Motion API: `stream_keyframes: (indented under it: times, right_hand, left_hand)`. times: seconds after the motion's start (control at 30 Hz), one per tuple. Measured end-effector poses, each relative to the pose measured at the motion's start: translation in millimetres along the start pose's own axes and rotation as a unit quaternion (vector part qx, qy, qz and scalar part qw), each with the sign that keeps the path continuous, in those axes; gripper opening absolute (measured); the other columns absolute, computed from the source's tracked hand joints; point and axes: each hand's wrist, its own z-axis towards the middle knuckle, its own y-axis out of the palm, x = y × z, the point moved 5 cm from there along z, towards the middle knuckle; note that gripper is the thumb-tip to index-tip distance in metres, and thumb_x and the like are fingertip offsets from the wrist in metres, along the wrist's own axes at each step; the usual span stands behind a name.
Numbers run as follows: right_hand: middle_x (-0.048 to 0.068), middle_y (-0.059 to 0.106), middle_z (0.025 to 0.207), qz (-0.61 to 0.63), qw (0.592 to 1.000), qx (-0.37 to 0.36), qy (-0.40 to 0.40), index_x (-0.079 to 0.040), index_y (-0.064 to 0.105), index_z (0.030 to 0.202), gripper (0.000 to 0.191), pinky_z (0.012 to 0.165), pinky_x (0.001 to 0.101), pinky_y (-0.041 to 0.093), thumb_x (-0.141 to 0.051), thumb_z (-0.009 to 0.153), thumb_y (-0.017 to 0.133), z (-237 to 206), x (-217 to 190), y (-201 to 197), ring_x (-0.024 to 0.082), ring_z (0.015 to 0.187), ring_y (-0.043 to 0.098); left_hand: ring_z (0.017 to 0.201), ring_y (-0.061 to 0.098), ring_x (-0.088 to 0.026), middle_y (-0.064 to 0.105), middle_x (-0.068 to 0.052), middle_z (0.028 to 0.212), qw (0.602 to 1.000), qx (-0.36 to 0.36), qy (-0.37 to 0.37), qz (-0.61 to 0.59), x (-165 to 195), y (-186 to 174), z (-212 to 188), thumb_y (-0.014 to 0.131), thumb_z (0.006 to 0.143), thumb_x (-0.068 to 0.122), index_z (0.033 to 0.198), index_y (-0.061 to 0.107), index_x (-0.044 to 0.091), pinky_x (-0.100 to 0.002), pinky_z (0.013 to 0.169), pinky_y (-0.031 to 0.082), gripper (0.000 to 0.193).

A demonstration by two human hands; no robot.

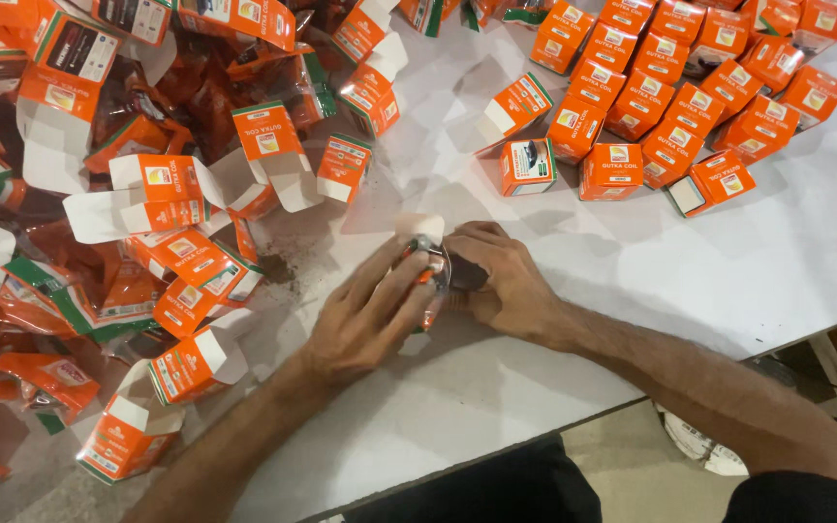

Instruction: The person picks small orange product packets from a pile on the table, places them into small white cardboard cartons, folds the carton flaps closed, and sets the packed cartons onto a growing stack of finished boxes on the right side of the table.

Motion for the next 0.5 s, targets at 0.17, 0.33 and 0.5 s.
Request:
stream_keyframes:
  times: [0.17,0.33,0.5]
  right_hand:
    - [0.017,0.066,0.122,-0.008,1.000,0.007,0.023,-0.003,0.062,0.127,0.067,0.098,0.0486,0.050,-0.020,0.069,0.090,0.5,-13.4,2.4,0.041,0.119,0.057]
    - [0.017,0.066,0.123,-0.020,1.000,0.015,0.005,-0.004,0.061,0.132,0.066,0.101,0.0484,0.048,-0.026,0.076,0.089,2.9,-24.4,-1.5,0.042,0.121,0.057]
    - [0.014,0.068,0.122,0.014,0.999,0.000,0.048,-0.006,0.053,0.141,0.073,0.101,0.0482,0.049,-0.027,0.080,0.086,-4.3,-17.1,4.0,0.038,0.120,0.059]
  left_hand:
    - [0.137,0.047,-0.039,0.060,-0.013,0.122,0.992,-0.047,-0.117,-0.005,-4.7,5.8,0.5,0.074,0.080,0.007,0.118,0.067,0.006,-0.065,0.121,0.021,0.038]
    - [0.122,0.051,-0.040,0.051,-0.017,0.129,0.953,-0.005,-0.288,-0.097,-7.9,10.5,11.2,0.074,0.090,0.008,0.112,0.069,0.010,-0.051,0.107,0.041,0.022]
    - [0.067,0.056,-0.015,0.063,-0.012,0.102,0.732,-0.049,-0.577,-0.358,-30.2,39.1,-12.2,0.068,0.088,0.009,0.123,0.059,0.009,-0.030,0.060,0.049,0.036]
